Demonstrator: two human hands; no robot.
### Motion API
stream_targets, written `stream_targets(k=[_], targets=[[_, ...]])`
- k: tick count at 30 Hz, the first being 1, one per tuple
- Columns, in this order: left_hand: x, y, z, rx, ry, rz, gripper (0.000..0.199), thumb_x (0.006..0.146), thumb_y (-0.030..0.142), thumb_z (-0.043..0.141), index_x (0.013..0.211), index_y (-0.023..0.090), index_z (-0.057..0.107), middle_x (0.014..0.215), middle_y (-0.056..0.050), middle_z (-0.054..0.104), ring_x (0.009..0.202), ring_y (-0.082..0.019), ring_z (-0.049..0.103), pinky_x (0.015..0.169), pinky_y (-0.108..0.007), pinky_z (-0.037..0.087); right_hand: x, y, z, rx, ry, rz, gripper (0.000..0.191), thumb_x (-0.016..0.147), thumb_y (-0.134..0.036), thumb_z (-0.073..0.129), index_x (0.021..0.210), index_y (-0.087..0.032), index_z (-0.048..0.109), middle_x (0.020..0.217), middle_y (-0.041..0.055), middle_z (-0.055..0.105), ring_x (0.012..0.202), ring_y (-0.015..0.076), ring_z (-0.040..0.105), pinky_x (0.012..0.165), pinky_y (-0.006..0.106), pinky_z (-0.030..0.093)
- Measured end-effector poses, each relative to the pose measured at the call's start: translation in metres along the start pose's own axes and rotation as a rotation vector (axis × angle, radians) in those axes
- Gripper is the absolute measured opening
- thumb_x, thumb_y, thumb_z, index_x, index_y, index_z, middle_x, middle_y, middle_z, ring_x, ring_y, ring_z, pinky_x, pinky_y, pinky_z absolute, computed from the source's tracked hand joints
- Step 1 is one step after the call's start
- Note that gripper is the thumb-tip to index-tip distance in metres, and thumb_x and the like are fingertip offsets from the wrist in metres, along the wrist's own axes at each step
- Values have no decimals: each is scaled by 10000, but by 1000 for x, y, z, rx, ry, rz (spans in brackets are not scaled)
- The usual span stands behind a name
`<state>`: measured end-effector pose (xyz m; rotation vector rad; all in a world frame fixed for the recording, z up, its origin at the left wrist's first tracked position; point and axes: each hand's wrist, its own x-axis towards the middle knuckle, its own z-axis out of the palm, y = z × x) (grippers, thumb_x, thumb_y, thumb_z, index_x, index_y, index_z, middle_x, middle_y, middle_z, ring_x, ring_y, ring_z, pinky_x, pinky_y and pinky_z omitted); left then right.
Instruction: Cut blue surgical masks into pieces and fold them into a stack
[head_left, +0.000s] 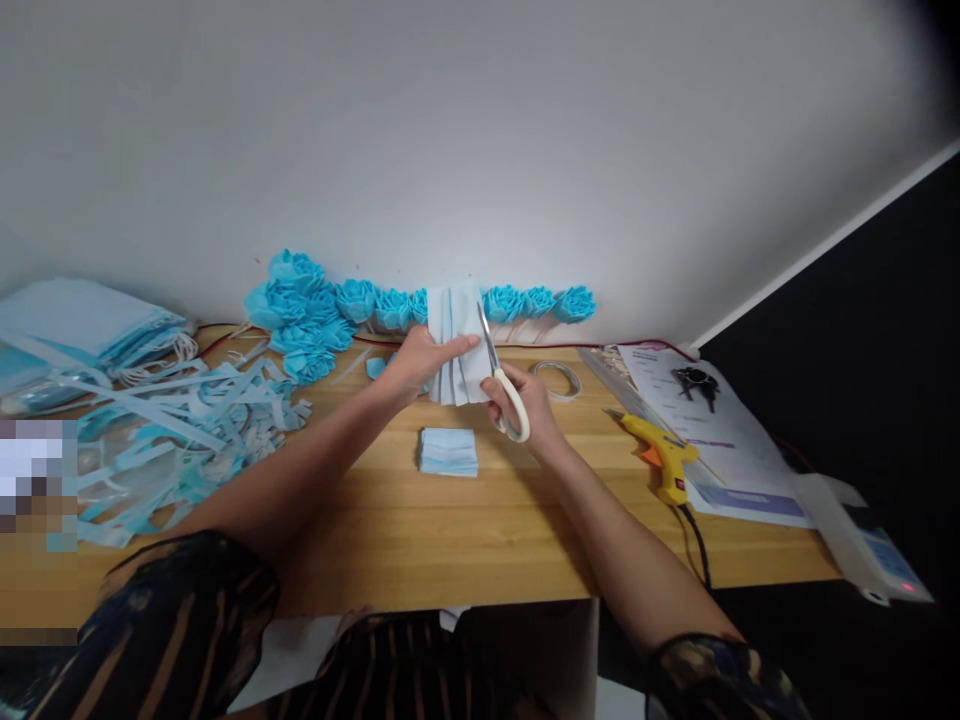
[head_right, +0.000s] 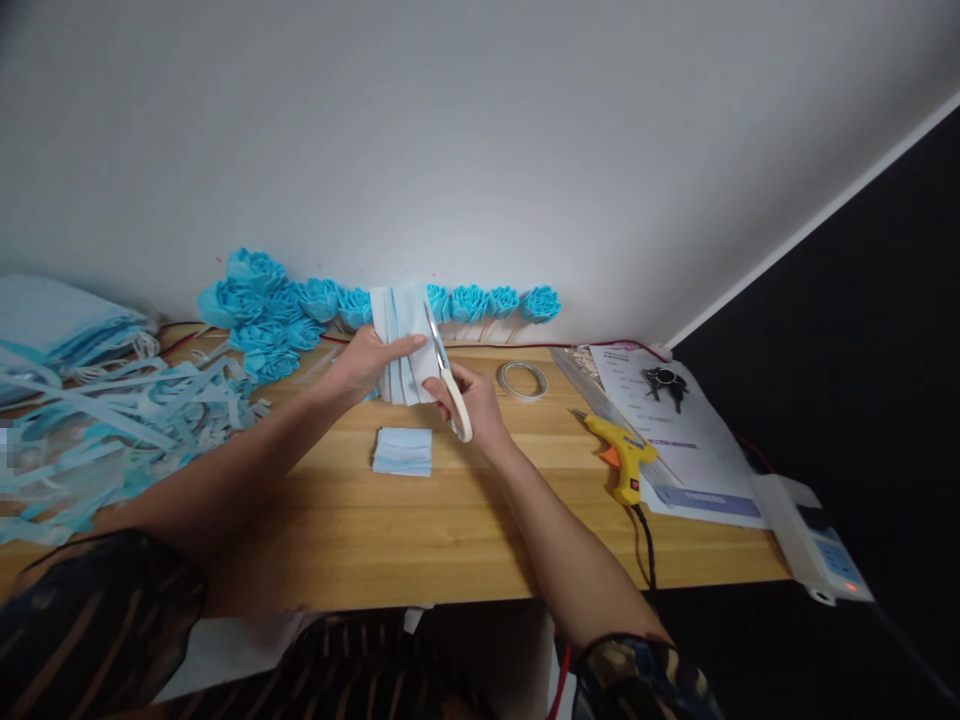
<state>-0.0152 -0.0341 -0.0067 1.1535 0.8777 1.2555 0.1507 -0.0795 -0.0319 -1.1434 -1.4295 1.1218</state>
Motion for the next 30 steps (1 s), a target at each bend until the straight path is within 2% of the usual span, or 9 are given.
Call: stream_targets(k=[3,6,12,20,26,30], targets=[[4,2,-4,-27,30,57,482,654,442,866,978,114,728,1006,-124,774,1005,-302,716,903,-410,576,1,3,-1,-10,-13,4,461,677,-607,784,706,-205,562,491,-56,496,400,82,423,394,225,316],[8,5,-9,-40,55,107,477,632,423,877,960,117,716,998,-111,772,1002,-296,713,913,-394,564,1,2,-2,-53,-55,-19,438,713,-602,754,741,-205,570,493,-55,500,418,90,436,419,228,327],[9,8,-10,-10,68,112,478,606,403,878,939,104,712,969,-112,771,970,-299,715,897,-409,562,2,-2,-5,-136,-124,-93,492,755,-668,671,891,-199,602,577,-35,549,492,120,503,492,251,386],[5,4,-6,38,26,74,423,640,344,856,965,102,732,1047,-137,771,999,-310,720,878,-421,575,3,0,-7,-191,-100,-171,496,801,-664,624,921,-183,643,630,-11,538,562,130,455,522,265,374],[0,2,-1,100,30,83,362,663,309,841,939,98,738,1069,-149,770,1042,-325,713,885,-428,575,5,1,-7,-202,-55,-225,537,805,-673,613,969,-166,677,756,26,606,674,153,497,606,274,422],[-1,3,1,80,28,72,386,664,337,846,948,97,743,1080,-156,768,1035,-328,713,869,-432,580,5,0,-7,-171,-41,-216,534,787,-686,631,937,-175,660,759,29,617,678,160,508,617,282,434]])
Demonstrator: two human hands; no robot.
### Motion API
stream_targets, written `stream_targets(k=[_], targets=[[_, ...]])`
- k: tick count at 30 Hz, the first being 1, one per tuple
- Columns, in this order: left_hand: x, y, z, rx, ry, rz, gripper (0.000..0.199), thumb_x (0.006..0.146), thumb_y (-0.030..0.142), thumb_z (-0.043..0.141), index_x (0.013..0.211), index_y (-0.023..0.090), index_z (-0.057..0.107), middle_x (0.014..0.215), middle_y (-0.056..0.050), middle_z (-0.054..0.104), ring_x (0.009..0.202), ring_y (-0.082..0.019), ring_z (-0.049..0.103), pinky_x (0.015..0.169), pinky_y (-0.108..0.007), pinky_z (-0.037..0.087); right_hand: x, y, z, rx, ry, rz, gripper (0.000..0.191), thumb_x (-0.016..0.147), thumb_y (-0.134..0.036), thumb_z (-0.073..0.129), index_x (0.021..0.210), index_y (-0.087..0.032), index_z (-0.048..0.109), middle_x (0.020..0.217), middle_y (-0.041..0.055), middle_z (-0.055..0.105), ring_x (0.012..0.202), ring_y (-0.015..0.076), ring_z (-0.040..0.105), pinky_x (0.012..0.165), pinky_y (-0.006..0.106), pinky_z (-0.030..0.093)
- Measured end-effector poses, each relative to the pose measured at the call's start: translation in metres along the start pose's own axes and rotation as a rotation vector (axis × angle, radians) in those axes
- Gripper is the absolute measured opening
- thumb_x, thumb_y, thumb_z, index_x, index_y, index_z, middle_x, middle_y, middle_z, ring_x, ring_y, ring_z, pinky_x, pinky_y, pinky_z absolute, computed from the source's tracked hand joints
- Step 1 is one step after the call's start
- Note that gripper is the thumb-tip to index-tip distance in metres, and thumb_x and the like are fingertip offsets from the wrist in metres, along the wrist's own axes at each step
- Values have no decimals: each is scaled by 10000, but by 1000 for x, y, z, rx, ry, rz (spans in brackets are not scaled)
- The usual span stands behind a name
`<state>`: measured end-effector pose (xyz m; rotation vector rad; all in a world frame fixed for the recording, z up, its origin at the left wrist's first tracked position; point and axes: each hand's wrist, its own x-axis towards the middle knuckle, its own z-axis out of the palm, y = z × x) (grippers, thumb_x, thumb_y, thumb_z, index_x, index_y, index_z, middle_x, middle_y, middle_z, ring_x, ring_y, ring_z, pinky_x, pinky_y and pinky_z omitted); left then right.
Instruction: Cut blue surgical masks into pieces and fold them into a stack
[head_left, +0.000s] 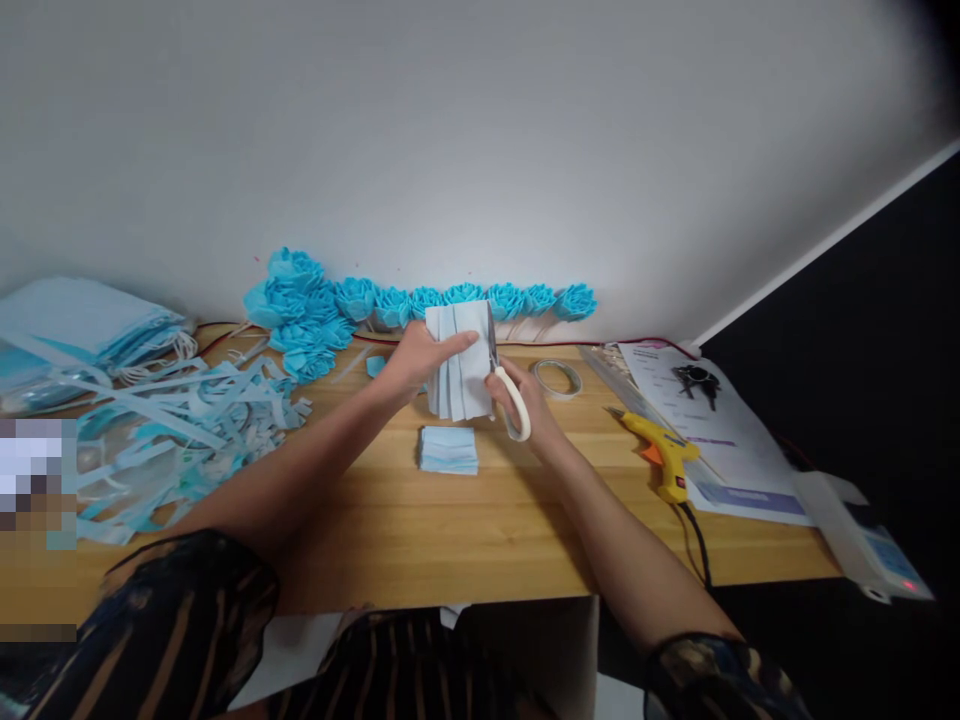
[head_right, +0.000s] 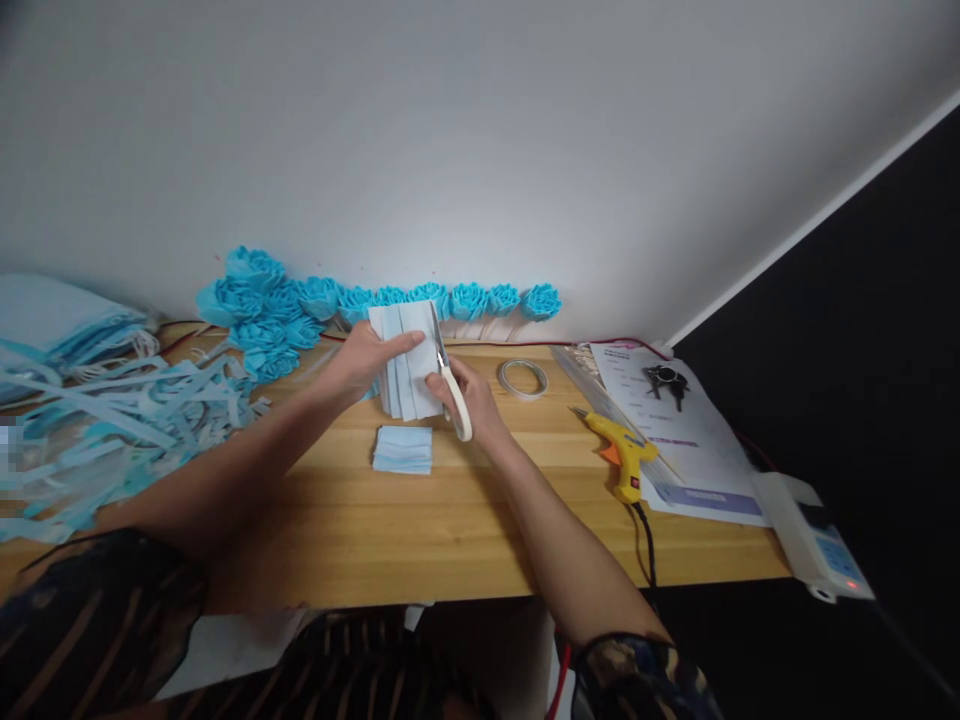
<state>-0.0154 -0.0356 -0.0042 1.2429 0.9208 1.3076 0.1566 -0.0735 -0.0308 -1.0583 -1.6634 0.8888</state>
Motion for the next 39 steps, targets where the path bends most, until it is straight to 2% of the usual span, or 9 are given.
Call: stream_targets(k=[5,12,21,39], targets=[[1,-1,0,-27,5,-16,395,649,331,856,947,96,746,1090,-160,765,1025,-325,714,861,-429,583,-1,-2,1,18,2,-10,553,782,-712,626,905,-174,654,723,17,582,635,142,473,591,274,411],[0,-1,0,-33,9,-18,382,650,324,857,933,97,738,1057,-153,768,1030,-332,714,884,-450,581,-4,-4,1,41,-17,43,594,768,-775,609,879,-191,626,576,-35,474,503,107,380,462,247,307],[0,2,1,-41,13,-30,351,654,299,847,926,101,746,1047,-146,772,1003,-309,719,861,-420,591,-6,-4,1,75,-4,86,594,741,-787,646,808,-199,590,536,-41,486,466,107,434,443,247,328],[0,2,-2,-46,0,-32,359,666,333,853,919,110,730,1014,-139,768,988,-301,718,860,-409,578,-7,-9,4,131,15,134,522,725,-713,706,714,-211,563,469,-51,481,414,100,423,417,242,333]])
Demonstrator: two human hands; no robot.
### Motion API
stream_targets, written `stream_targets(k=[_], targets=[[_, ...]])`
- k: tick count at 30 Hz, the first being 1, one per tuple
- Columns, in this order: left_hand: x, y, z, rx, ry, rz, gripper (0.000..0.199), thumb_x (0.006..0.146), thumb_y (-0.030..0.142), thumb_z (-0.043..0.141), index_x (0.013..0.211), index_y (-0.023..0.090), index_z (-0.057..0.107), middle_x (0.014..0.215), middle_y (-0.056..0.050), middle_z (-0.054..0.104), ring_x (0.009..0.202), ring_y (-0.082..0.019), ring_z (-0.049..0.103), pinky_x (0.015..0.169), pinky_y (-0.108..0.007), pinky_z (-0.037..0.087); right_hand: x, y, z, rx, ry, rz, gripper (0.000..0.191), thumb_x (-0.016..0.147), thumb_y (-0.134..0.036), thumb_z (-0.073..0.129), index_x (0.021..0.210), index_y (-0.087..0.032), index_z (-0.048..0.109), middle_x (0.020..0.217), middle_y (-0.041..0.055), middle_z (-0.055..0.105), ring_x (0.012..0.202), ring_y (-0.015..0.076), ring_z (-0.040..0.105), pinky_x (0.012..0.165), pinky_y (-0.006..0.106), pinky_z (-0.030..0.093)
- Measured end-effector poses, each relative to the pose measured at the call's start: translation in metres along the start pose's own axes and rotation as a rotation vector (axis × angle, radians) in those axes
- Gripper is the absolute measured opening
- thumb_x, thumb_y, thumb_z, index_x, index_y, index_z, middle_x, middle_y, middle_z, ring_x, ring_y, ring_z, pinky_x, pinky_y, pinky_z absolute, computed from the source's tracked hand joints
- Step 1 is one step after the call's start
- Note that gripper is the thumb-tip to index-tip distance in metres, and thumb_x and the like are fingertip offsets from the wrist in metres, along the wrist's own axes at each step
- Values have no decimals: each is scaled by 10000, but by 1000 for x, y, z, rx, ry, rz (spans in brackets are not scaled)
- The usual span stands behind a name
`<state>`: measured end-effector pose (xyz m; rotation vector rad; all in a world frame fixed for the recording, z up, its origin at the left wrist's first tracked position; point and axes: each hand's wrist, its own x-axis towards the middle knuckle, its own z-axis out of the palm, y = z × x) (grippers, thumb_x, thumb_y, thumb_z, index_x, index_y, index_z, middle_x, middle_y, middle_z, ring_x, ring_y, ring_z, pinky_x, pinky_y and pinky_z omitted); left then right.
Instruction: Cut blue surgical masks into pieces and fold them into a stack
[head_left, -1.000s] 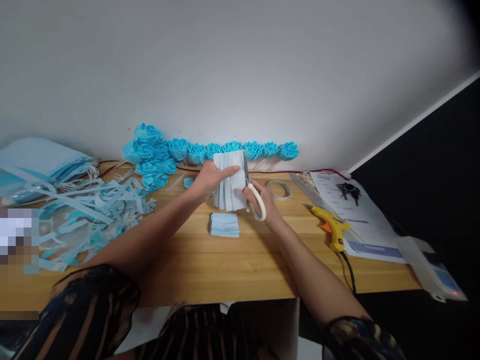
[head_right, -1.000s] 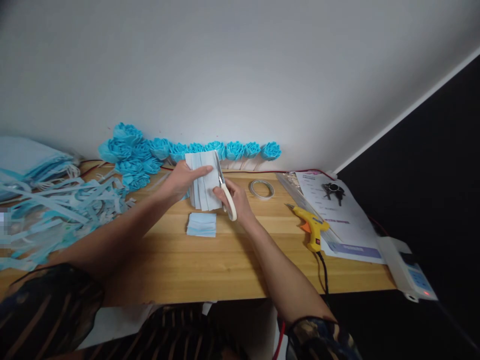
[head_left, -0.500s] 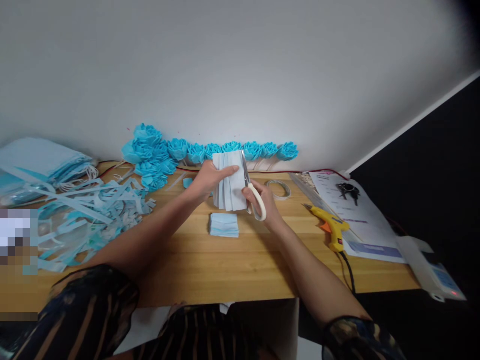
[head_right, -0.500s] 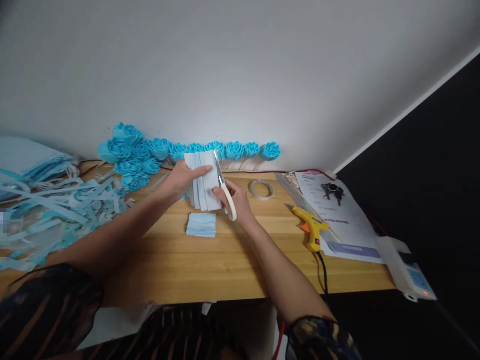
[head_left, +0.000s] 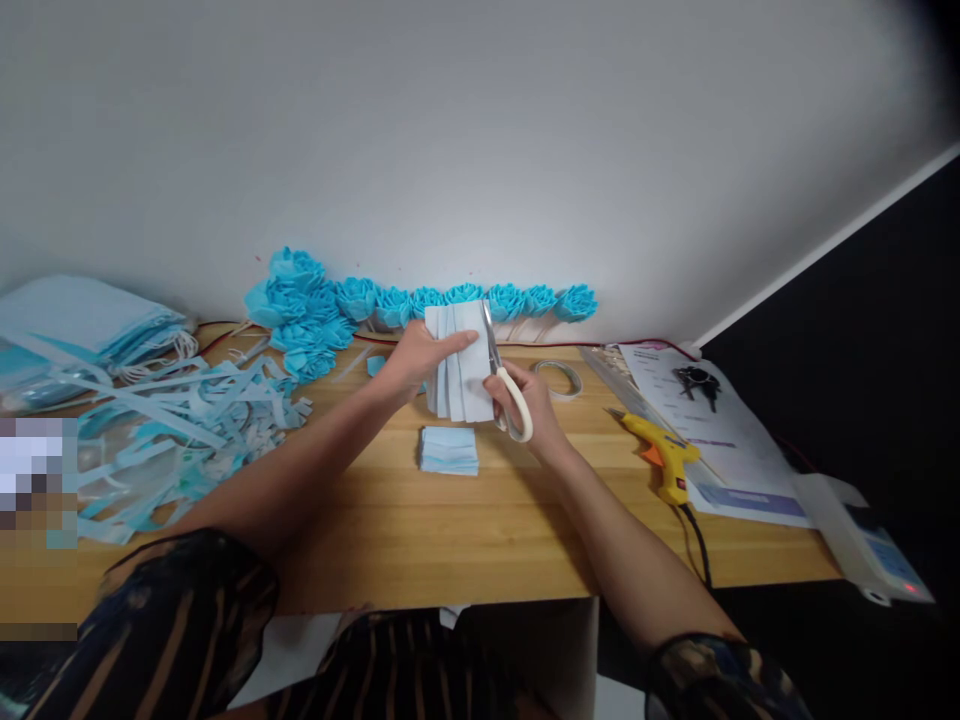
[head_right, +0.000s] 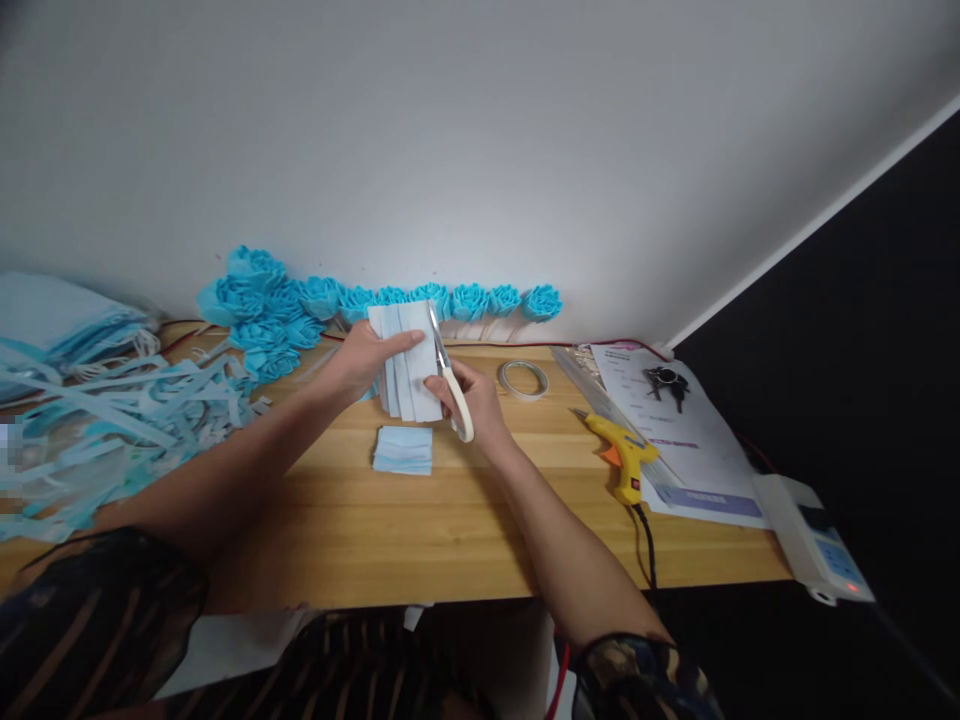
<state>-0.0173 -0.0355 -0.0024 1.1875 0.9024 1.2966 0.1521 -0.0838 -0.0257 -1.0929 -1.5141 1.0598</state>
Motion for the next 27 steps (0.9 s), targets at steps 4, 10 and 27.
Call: stream_targets(k=[4,10,27], targets=[[3,-4,-2,-21,-29,32,437,684,439,849,947,113,725,1019,-130,772,975,-291,722,859,-390,576,0,2,1,0,7,18,488,727,-667,729,720,-207,564,482,-50,496,418,99,430,424,242,336],[3,-2,0,-49,13,39,400,642,357,870,927,110,738,1032,-135,776,982,-291,723,868,-390,579,2,-2,0,-79,-22,-41,512,742,-687,679,840,-189,609,563,-37,507,505,117,442,484,256,352],[-3,-10,6,59,2,39,362,636,357,862,863,110,724,985,-142,764,942,-289,711,839,-405,582,6,-1,-2,-99,-7,-105,565,736,-774,631,792,-221,530,612,-37,474,553,121,428,522,267,371]])
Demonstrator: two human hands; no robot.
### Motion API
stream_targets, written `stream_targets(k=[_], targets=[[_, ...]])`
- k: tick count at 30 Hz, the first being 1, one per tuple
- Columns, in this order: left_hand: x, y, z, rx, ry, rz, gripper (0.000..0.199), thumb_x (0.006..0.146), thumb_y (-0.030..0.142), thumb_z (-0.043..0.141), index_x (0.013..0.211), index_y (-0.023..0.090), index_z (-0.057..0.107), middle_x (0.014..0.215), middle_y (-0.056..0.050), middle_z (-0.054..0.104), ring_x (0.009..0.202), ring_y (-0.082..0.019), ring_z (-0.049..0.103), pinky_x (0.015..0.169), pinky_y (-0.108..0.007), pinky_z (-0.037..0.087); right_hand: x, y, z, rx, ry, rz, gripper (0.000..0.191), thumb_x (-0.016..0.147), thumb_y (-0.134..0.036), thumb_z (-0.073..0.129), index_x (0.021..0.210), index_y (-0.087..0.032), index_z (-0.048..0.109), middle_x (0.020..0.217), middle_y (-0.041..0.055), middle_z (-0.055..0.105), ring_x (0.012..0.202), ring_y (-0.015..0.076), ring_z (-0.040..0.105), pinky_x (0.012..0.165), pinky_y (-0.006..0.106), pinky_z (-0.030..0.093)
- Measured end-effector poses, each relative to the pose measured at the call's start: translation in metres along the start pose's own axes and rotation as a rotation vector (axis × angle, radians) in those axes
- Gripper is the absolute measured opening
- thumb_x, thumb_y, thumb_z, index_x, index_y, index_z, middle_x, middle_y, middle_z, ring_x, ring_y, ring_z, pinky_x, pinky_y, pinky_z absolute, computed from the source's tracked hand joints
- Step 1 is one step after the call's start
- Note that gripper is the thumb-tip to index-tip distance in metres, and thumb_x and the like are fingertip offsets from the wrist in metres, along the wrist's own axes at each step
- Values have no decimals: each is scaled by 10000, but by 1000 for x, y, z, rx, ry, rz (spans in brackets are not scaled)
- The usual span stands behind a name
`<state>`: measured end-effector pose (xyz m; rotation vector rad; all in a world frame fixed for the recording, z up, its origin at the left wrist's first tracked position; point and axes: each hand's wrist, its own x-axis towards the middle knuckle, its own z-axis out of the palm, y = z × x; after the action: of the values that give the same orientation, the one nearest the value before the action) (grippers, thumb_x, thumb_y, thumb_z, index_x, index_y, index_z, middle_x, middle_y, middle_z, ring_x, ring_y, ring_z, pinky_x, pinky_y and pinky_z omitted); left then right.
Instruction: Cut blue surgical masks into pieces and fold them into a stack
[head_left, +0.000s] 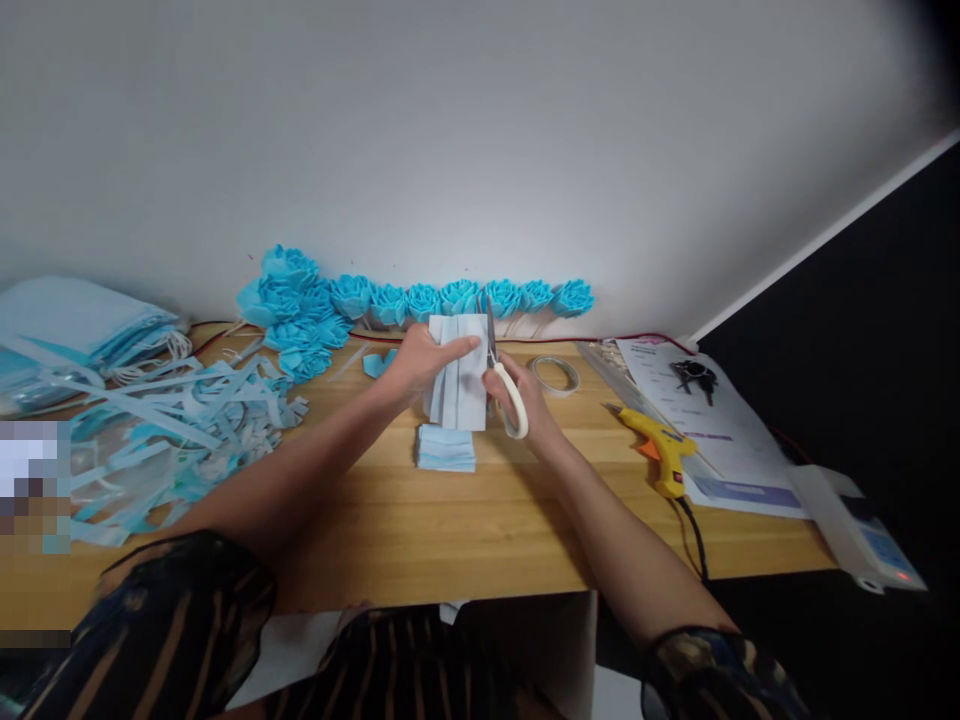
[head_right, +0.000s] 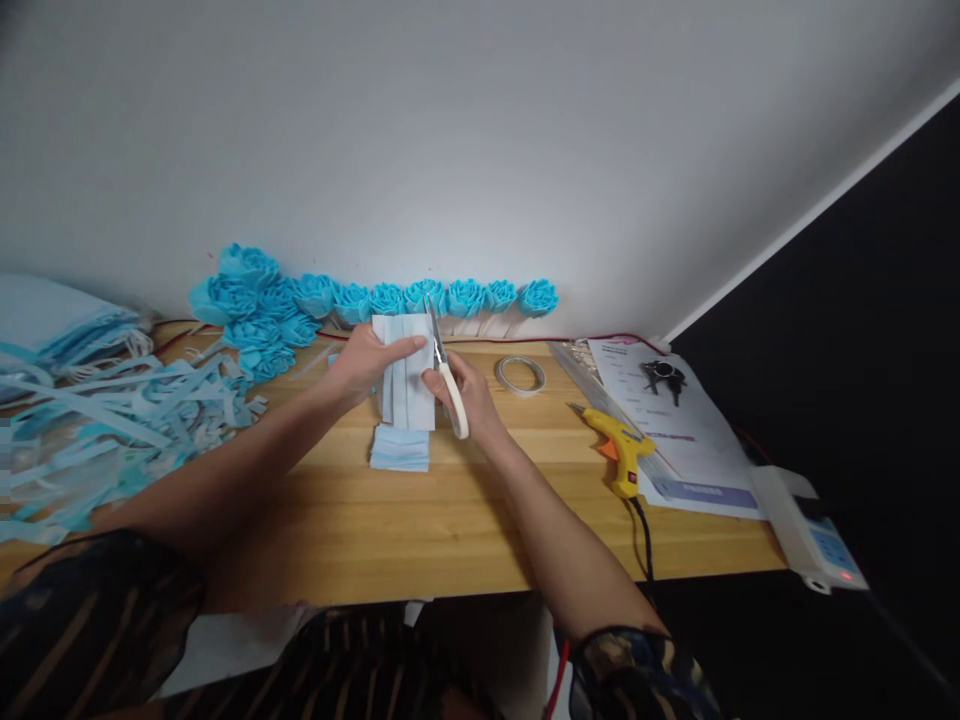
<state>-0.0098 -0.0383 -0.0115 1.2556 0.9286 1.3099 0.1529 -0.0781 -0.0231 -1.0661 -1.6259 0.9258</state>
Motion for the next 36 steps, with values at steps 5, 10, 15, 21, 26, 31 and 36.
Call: stream_targets(k=[5,10,15,21,26,31,36], targets=[[0,1,1,-12,-3,-5,368,626,358,862,862,112,724,978,-131,767,930,-283,714,821,-387,583,-1,-1,0,12,9,28,583,720,-792,629,769,-221,521,560,-41,484,510,116,437,485,256,344],[0,1,1,-26,-11,-9,381,625,367,868,870,114,724,1002,-138,765,948,-288,715,832,-401,586,-2,-1,0,17,17,43,592,719,-802,625,759,-218,532,541,-37,486,502,117,436,474,253,342],[1,-1,1,-21,-9,2,370,627,364,868,866,114,736,1004,-143,770,960,-300,714,842,-421,596,-5,-3,1,38,34,56,599,706,-807,641,764,-220,536,536,-39,486,484,114,431,460,254,340],[1,0,1,-26,-11,4,365,623,376,870,847,120,738,986,-145,771,933,-302,716,831,-434,597,-6,-7,2,84,45,69,598,697,-795,667,761,-211,555,513,-44,483,464,107,423,450,250,345],[0,1,1,-36,-25,7,375,623,383,871,853,119,735,1000,-139,770,943,-299,716,842,-432,595,-6,-5,4,109,52,93,575,698,-767,688,772,-210,564,505,-53,480,437,102,426,428,247,328],[1,2,-1,-27,-13,-1,399,623,405,872,848,117,713,962,-131,762,906,-276,704,811,-392,578,-6,-3,4,125,42,110,562,697,-748,700,776,-209,563,504,-57,480,419,96,417,412,245,326],[5,6,-4,-7,-11,38,400,666,430,845,864,129,669,792,-38,693,753,-180,654,720,-303,527,-4,-3,3,85,-3,96,594,694,-790,664,768,-215,535,515,-49,501,441,107,448,430,247,353]])
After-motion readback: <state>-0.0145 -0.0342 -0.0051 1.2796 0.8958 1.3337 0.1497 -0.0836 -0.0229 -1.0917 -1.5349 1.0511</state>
